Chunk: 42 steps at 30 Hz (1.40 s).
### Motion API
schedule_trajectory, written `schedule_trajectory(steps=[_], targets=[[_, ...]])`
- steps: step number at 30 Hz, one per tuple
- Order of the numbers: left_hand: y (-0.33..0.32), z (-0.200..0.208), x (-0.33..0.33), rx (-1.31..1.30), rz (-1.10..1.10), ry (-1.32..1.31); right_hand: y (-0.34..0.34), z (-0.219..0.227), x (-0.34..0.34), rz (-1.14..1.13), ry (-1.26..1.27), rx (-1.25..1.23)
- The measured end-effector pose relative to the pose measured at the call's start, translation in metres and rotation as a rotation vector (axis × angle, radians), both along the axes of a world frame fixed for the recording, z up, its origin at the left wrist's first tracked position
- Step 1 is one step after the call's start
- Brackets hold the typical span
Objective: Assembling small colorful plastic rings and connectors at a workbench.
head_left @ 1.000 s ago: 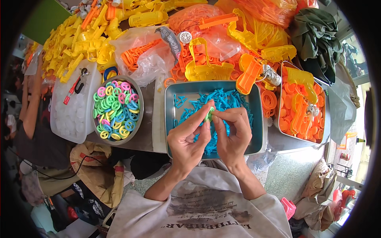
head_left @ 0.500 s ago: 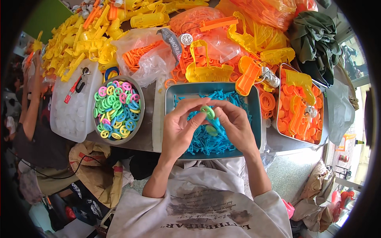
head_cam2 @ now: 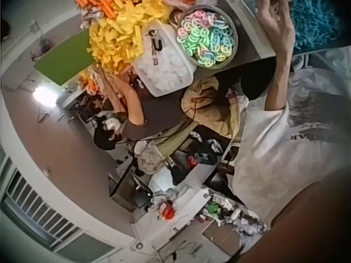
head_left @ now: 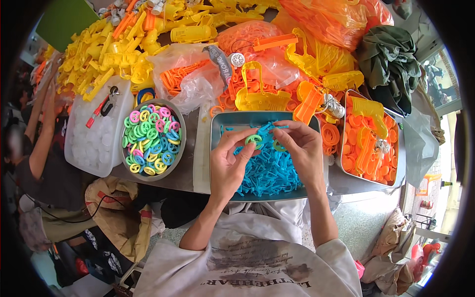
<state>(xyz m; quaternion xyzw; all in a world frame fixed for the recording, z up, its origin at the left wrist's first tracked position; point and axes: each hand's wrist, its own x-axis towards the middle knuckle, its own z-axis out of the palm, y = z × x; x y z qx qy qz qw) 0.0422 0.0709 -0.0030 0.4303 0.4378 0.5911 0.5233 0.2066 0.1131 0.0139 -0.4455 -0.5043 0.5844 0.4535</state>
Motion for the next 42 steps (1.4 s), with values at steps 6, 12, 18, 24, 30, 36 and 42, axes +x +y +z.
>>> schedule_trajectory(steps=[6,12,18,24,30,36,42], targets=[[0.002,0.016,-0.009,0.045,-0.059,-0.063,-0.004,0.003,-0.005,-0.024,0.104,0.117],[-0.005,0.026,-0.008,0.048,-0.112,-0.085,-0.01,0.009,-0.006,0.002,0.163,0.183],[-0.007,0.023,-0.006,0.098,-0.035,-0.065,-0.009,-0.001,-0.002,0.269,0.339,0.058],[-0.007,0.015,-0.002,0.227,0.067,0.112,-0.017,0.002,-0.007,0.002,0.129,0.08],[-0.006,0.01,0.002,0.31,0.145,0.188,-0.025,-0.004,-0.007,0.098,0.235,0.258],[-0.009,0.016,0.007,0.243,0.075,0.096,-0.023,-0.008,-0.008,0.049,0.163,0.175],[-0.003,0.015,-0.001,0.352,0.042,0.438,-0.024,-0.007,-0.007,0.013,0.09,0.124]])
